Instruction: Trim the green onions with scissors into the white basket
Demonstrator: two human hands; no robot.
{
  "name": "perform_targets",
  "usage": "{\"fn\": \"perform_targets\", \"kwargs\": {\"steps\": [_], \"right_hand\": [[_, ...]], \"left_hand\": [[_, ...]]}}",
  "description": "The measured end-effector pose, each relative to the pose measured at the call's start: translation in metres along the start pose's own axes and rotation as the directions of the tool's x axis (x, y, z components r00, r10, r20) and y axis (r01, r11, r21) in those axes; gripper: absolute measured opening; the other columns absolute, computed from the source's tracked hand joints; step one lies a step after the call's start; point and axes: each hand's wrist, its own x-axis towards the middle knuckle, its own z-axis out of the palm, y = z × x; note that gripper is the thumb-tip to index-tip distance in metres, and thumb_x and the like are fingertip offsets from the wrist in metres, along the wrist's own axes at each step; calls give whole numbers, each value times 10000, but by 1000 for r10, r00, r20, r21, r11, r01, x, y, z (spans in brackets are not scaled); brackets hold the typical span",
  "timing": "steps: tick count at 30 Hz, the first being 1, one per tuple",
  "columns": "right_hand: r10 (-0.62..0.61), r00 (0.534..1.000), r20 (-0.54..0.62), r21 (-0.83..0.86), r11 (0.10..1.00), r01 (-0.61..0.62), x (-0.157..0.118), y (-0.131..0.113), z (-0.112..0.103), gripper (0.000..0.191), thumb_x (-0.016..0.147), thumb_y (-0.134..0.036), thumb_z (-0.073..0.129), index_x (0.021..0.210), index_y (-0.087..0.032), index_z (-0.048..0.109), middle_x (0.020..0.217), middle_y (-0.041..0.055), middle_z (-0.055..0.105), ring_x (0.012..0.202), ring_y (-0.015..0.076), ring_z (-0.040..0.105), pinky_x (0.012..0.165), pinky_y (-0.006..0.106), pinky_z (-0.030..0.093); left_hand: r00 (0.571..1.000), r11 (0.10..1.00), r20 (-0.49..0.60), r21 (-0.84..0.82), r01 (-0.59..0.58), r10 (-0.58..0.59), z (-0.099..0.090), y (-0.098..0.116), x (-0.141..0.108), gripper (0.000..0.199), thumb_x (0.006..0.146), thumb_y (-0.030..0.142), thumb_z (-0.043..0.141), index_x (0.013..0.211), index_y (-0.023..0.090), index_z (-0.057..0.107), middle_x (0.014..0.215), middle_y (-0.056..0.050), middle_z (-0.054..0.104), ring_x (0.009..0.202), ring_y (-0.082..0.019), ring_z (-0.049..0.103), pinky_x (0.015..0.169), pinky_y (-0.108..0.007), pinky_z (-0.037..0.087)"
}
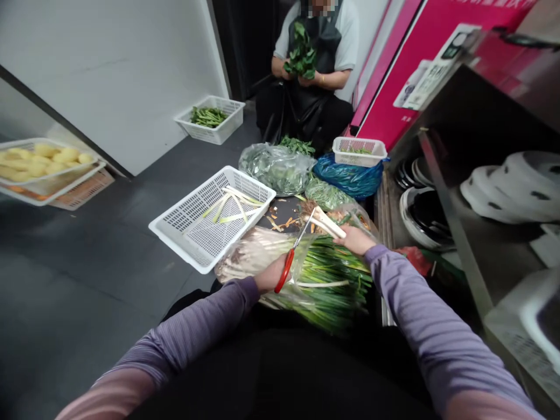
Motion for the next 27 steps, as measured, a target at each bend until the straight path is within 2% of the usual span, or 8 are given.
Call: {"fn": "perform_targets", "kwargs": {"steps": [2, 5, 7, 12, 16, 19, 23, 27], "right_hand": [[-35, 993, 112, 36, 999, 31, -3, -4, -2, 362, 704, -340, 661, 1002, -134, 670, 820, 45, 694, 731, 175, 598, 687, 266, 457], [-81, 952, 295, 51, 996, 69, -7, -12, -9, 325, 706, -370, 651, 922, -127, 664, 788, 40, 688, 704, 172, 596, 685, 271, 466], [-78, 933, 350, -9, 996, 86, -7, -21, -16, 296, 729, -356, 636, 907, -121, 659, 793, 48, 689, 712, 175, 601, 694, 270, 468], [26, 974, 225, -313, 948, 47, 2, -46, -29, 321, 789, -247, 611, 1081, -117, 643, 937, 89, 702, 823, 189, 641, 742, 246, 463], [65, 992, 108, -381, 924, -19, 14, -50, -27, 422, 839, -242, 578, 1219, -61, 562, 1109, 191, 660, 980, 245, 638, 820, 286, 454], [96, 995, 41, -397, 915, -72, 21, -47, -25, 436, 859, -271, 568, 1247, -74, 532, 1147, 211, 642, 1040, 267, 629, 857, 312, 449], [150, 988, -39, -410, 899, -153, 22, -48, -21, 431, 878, -297, 543, 1267, -122, 485, 1152, 191, 643, 1033, 273, 638, 850, 330, 458], [152, 986, -63, -439, 884, -164, 19, -54, -13, 382, 902, -229, 460, 1260, -94, 446, 1113, 214, 647, 1001, 285, 653, 829, 347, 467]], "left_hand": [[998, 993, 16, 97, -67, 65, -9, 3, 2, 403, 632, 16, 591, 1001, 148, 496, 674, 54, 492, 642, -120, 484, 675, -249, 425], [992, 973, 50, 193, -127, 120, -20, 3, 8, 376, 648, 15, 572, 996, 143, 510, 659, 50, 506, 633, -130, 501, 683, -262, 440], [987, 964, 69, 218, -155, 144, -26, 2, 14, 328, 650, 18, 569, 948, 147, 521, 642, 49, 517, 625, -134, 514, 667, -256, 443], [988, 962, 96, 233, -141, 122, -32, 5, 32, 233, 641, 7, 563, 781, 177, 486, 598, 47, 513, 573, -132, 514, 587, -237, 416], [992, 964, -11, 238, -121, 127, -25, 8, 45, 191, 703, 51, 571, 706, 194, 444, 586, 38, 499, 579, -139, 523, 592, -243, 421], [990, 982, -88, 163, -92, 107, -15, 9, 51, 155, 775, 144, 591, 705, 194, 461, 545, 35, 491, 563, -144, 542, 570, -237, 438], [994, 998, -85, 24, 65, -63, -5, 15, 56, 200, 845, 253, 574, 690, 188, 464, 523, 22, 519, 431, -122, 513, 434, -220, 405], [981, 981, -46, -53, 188, -191, -3, 22, 59, 228, 885, 265, 515, 679, 179, 466, 496, 20, 517, 342, -107, 468, 352, -211, 366]]}}
